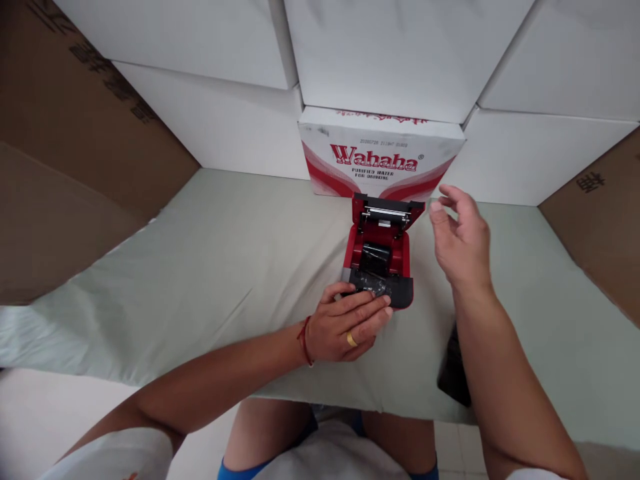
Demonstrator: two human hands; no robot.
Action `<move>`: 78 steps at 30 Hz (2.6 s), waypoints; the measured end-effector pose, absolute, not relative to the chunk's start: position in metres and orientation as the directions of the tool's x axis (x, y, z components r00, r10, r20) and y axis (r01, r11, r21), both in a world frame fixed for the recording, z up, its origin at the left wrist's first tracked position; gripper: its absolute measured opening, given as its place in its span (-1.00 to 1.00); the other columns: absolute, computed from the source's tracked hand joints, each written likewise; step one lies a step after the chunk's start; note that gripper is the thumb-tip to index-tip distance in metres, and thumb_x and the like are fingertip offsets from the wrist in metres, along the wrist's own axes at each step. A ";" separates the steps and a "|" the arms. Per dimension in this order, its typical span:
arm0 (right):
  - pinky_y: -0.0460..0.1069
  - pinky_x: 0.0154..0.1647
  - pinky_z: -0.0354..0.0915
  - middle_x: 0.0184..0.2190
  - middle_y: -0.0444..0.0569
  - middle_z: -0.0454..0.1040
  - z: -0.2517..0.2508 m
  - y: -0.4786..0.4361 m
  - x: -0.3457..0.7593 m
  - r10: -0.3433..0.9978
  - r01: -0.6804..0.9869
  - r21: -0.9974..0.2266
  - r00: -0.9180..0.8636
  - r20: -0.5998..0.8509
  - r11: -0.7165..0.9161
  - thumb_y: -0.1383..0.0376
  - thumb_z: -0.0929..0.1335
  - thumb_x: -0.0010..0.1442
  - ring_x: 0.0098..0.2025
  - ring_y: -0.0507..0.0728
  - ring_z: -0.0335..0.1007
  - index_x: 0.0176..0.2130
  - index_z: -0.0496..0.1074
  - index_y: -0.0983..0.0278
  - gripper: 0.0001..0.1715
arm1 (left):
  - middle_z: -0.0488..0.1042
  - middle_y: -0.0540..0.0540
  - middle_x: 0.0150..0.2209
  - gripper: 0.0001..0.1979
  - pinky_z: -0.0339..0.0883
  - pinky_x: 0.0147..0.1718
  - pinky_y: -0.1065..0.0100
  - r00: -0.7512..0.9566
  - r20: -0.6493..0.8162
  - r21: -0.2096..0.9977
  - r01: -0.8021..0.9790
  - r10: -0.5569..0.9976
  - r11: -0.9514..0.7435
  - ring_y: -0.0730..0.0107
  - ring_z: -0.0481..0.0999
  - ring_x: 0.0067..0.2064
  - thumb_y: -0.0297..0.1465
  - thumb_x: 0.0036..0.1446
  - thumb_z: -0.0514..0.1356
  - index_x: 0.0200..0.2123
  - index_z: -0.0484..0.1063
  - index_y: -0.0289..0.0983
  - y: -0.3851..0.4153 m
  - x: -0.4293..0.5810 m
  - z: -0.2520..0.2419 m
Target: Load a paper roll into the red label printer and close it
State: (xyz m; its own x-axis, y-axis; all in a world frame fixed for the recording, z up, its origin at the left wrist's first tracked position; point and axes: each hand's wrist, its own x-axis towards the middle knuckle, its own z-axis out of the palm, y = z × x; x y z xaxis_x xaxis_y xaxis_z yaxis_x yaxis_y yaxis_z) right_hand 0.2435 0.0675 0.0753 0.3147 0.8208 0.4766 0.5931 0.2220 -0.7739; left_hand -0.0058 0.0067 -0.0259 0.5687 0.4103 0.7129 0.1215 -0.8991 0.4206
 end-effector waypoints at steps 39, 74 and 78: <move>0.34 0.58 0.23 0.28 -0.03 0.68 0.011 -0.009 0.237 0.808 0.649 -0.553 -0.172 0.563 0.523 0.34 0.31 0.57 0.42 0.20 0.52 0.26 0.62 0.03 -0.55 | 0.77 -0.13 0.11 -0.56 0.37 0.21 0.16 0.421 0.883 0.095 0.273 0.208 -0.957 0.25 0.68 0.12 -0.15 0.48 0.13 0.32 0.41 -0.15 0.012 -0.007 -0.012; 0.27 0.01 0.44 -0.24 0.00 0.64 0.011 -0.030 0.231 0.645 0.660 -0.389 -0.192 0.740 0.643 0.18 0.35 0.46 -0.01 0.30 0.50 0.08 0.74 -0.06 -0.61 | -0.23 -0.01 0.73 0.22 -0.25 0.68 -0.26 0.523 0.165 0.942 -0.335 0.836 0.024 -0.08 -0.21 0.74 -0.01 0.12 0.47 0.63 -0.23 0.21 0.073 -0.020 -0.045; 0.22 -0.07 0.47 -0.24 0.00 0.68 0.016 -0.029 0.231 0.575 0.680 -0.288 -0.239 0.782 0.674 0.18 0.40 0.43 -0.02 0.30 0.51 0.14 0.72 -0.04 -0.62 | -0.23 -0.04 0.73 0.19 -0.27 0.68 -0.22 0.509 0.184 0.937 -0.350 0.841 0.007 -0.07 -0.23 0.74 -0.01 0.13 0.46 0.63 -0.18 0.17 0.075 -0.019 -0.048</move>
State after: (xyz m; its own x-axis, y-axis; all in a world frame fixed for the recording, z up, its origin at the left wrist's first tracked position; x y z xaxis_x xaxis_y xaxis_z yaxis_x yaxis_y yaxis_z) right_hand 0.2311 -0.0286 0.0160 -0.2388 0.5754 0.7823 0.6803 0.6739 -0.2881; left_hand -0.0189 0.0750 -0.0475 0.5091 0.8408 0.1838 -0.3501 0.0072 0.9367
